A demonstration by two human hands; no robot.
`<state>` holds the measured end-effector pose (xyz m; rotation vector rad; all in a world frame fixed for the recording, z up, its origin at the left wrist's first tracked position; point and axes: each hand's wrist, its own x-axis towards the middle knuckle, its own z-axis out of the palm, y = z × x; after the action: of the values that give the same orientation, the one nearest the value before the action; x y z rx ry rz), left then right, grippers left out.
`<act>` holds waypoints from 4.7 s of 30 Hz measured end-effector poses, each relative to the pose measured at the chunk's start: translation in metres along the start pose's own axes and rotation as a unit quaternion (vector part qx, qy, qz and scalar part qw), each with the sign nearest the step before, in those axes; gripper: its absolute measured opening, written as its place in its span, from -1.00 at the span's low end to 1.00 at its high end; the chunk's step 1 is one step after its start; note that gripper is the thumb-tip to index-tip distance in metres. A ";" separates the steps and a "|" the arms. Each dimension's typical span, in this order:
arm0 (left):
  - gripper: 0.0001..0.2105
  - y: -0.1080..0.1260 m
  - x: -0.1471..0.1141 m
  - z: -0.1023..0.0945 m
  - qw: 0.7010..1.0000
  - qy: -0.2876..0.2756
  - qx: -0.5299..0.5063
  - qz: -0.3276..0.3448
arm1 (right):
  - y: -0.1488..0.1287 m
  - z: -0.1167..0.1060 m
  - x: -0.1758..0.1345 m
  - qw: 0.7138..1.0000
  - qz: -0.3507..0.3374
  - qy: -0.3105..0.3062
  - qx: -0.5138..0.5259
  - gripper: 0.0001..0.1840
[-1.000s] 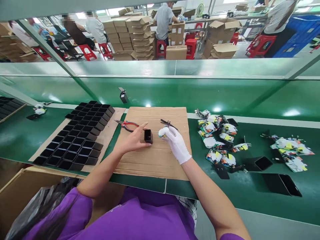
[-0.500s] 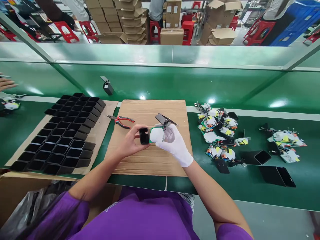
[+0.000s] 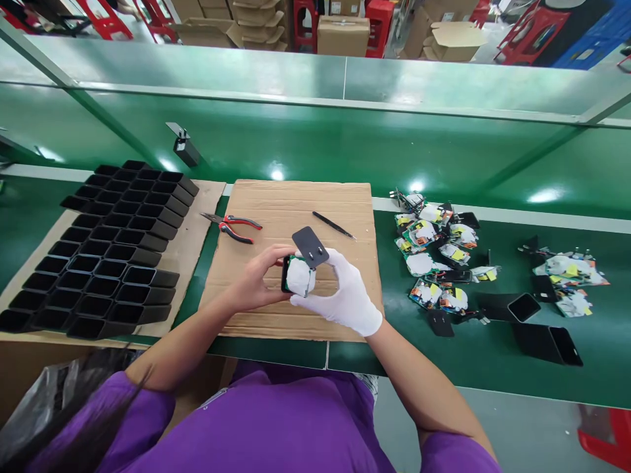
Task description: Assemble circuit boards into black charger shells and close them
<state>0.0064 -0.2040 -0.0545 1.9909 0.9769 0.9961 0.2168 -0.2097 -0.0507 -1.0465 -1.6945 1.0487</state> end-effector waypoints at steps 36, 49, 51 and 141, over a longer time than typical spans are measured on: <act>-0.39 -0.005 0.000 0.003 0.999 -0.037 0.012 -0.029 | -0.001 -0.005 0.010 0.999 -0.006 -0.003 -0.036 -0.34; -0.42 -0.008 -0.002 0.001 0.996 -0.035 0.084 -0.003 | -0.001 -0.005 0.009 0.986 -0.119 -0.015 -0.119 -0.44; -0.43 -0.008 -0.002 0.001 0.995 -0.038 0.087 -0.007 | -0.001 -0.004 0.010 0.984 -0.128 -0.014 -0.126 -0.45; -0.44 -0.006 -0.003 -0.001 0.990 0.004 0.106 0.097 | -0.006 -0.008 0.007 0.971 -0.185 -0.018 -0.151 -0.40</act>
<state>0.0026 -0.2033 -0.0594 2.2941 0.9397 1.0402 0.2206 -0.2031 -0.0411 -0.8498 -2.0259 0.5842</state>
